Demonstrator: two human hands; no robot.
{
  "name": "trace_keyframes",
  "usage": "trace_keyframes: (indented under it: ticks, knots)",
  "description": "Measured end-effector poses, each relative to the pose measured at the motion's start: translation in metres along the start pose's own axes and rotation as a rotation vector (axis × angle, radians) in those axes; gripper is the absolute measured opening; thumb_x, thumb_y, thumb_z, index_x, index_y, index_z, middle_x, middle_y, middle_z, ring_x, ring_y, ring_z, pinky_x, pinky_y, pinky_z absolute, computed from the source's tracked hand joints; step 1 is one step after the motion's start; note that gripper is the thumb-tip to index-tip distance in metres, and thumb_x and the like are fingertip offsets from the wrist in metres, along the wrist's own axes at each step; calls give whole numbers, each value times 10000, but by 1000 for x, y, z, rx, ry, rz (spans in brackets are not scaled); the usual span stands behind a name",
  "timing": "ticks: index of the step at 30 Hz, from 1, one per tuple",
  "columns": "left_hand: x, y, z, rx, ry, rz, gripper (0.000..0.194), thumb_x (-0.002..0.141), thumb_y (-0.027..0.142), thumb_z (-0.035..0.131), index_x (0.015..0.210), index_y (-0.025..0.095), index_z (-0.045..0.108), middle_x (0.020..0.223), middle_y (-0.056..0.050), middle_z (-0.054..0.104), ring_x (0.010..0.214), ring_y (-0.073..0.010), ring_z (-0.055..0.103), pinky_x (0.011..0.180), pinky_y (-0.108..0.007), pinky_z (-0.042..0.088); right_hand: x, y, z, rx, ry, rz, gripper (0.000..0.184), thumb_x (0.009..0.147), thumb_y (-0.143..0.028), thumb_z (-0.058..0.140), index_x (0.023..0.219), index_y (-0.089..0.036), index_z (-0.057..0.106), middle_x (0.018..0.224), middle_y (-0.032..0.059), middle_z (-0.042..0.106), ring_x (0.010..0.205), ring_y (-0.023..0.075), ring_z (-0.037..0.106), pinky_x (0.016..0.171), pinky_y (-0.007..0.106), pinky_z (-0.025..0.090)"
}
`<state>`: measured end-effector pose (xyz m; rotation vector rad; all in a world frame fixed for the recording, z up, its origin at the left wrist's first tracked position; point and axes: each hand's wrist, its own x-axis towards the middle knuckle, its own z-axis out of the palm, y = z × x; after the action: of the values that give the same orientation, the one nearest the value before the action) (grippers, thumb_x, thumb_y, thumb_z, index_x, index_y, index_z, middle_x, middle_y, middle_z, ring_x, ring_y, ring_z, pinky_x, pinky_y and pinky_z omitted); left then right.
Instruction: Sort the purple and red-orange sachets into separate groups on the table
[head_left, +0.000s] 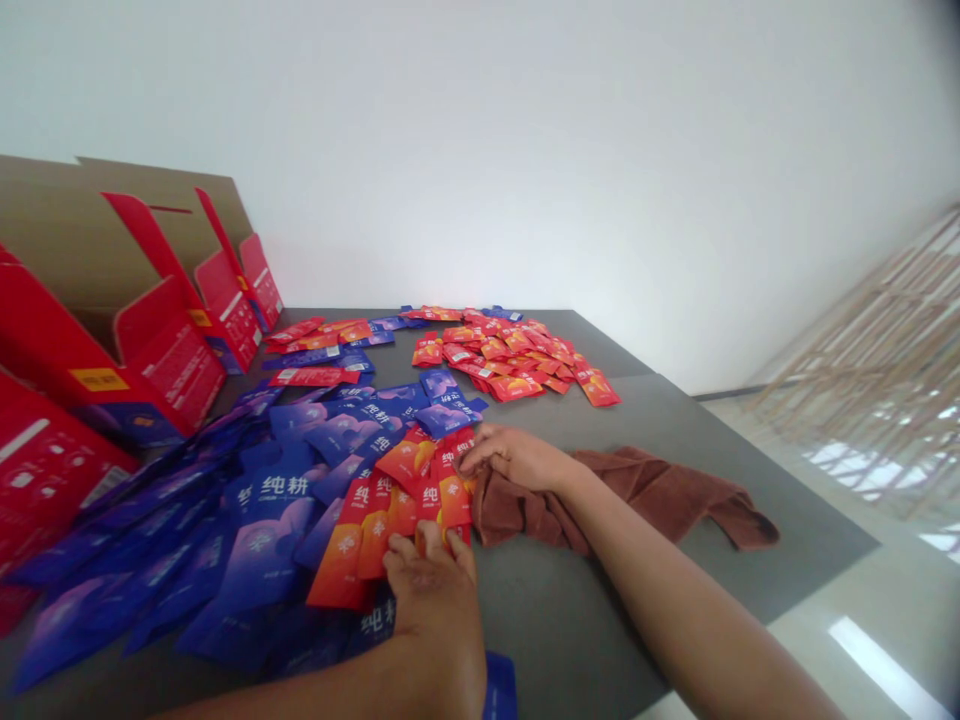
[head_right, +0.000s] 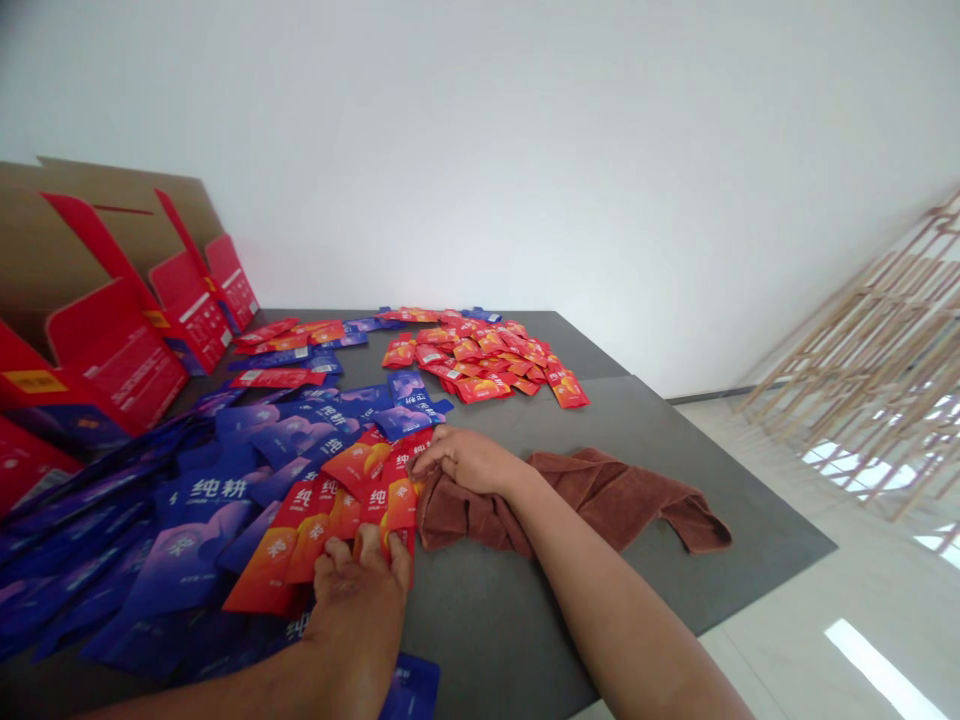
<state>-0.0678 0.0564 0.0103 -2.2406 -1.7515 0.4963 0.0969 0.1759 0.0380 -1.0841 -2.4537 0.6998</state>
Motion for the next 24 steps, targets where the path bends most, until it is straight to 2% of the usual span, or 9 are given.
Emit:
trace_keyframes:
  ticks: [3,6,8,12,14,17,21,23,24]
  knots:
    - [-1,-1,-1,7,-8,12,596,831,-77,359,1278,233,600,1330,-217,578,1127,-441,586,847,-528,497,3,-1,5,97,17,69,460,778,32,400,1041,-171,718,1025,50,663,923,129,622,885,271,465]
    - [0,3,6,28,44,-20,556,844,-55,373,1270,213,608,1322,-230,581,1134,-448,579,874,-566,472,1,1,1,292,15,70,362,849,-40,402,1024,-159,697,1054,57,684,952,129,644,903,278,468]
    - [1,4,8,30,52,-21,552,845,-54,373,1270,210,609,1311,-229,591,1131,-450,580,873,-570,467,-2,4,-4,337,98,80,311,882,-94,414,1046,-161,669,1077,58,688,1004,135,637,924,286,458]
    - [0,3,7,25,46,-11,561,832,-67,385,1269,205,609,1305,-232,594,1122,-459,583,861,-566,470,-4,13,-8,160,318,225,346,844,-63,440,1150,-157,573,1087,52,675,1008,137,622,913,283,449]
    - [-1,3,7,7,47,-14,554,831,-69,394,1265,199,611,1312,-244,583,1124,-460,582,869,-574,468,-2,10,-4,55,258,207,312,812,-36,446,1052,-155,607,1014,42,672,947,138,618,879,266,449]
    - [0,4,8,-17,51,-21,540,838,-58,402,1251,211,624,1326,-241,571,1136,-459,574,883,-580,464,2,-6,4,-40,87,54,277,751,-10,453,861,-163,657,942,34,656,896,140,589,841,248,436]
    - [3,6,10,-50,-14,-20,516,856,-23,407,1242,234,633,1349,-224,557,1162,-477,547,889,-596,457,0,-29,1,125,-147,-32,262,664,-21,438,722,-168,647,801,7,646,807,133,586,789,233,444]
    - [3,6,10,-35,-15,-18,522,859,-19,399,1250,243,627,1352,-212,560,1161,-470,550,890,-593,456,-4,-30,-7,244,-139,-12,251,639,-42,417,691,-166,629,761,4,639,770,131,591,764,234,456]
    - [4,6,10,-23,-5,-21,530,859,-21,393,1255,247,622,1352,-206,563,1160,-463,554,892,-587,455,-7,-27,-14,277,-71,26,242,636,-57,408,685,-165,619,754,7,637,751,132,593,749,239,462]
